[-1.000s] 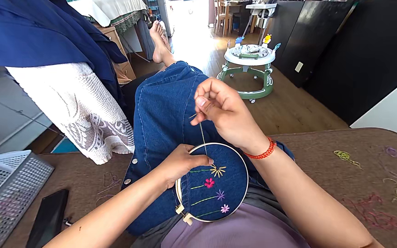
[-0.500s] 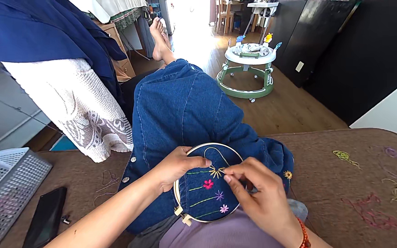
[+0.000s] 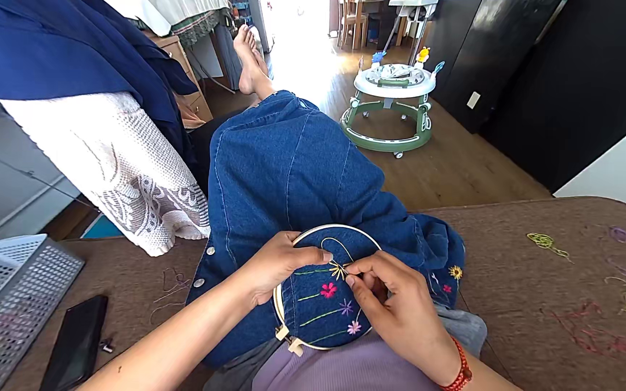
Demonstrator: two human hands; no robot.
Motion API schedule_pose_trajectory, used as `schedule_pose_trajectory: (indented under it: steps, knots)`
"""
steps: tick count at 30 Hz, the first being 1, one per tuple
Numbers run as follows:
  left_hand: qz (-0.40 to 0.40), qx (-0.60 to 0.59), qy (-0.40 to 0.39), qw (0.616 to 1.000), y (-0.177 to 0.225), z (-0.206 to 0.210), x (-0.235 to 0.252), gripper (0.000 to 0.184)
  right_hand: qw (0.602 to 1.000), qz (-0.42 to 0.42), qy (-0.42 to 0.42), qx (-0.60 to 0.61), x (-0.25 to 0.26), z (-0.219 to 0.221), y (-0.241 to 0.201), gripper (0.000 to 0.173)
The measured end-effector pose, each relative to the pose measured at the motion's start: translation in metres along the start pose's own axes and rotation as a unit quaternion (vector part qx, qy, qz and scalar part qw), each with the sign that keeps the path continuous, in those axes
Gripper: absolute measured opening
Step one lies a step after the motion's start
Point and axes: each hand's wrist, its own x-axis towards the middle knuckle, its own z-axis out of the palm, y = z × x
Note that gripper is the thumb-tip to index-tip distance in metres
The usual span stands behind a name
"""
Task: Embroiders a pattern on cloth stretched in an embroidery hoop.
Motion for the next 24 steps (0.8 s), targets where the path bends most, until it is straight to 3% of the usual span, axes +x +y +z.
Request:
schedule_pose_trajectory:
  steps: [24]
  knots:
    - [0.007,0.014,0.01,1.0,-0.002,0.001,-0.003,0.01,0.999,0.027,0.012,-0.032,-0.001,0.013,-0.002,0.018]
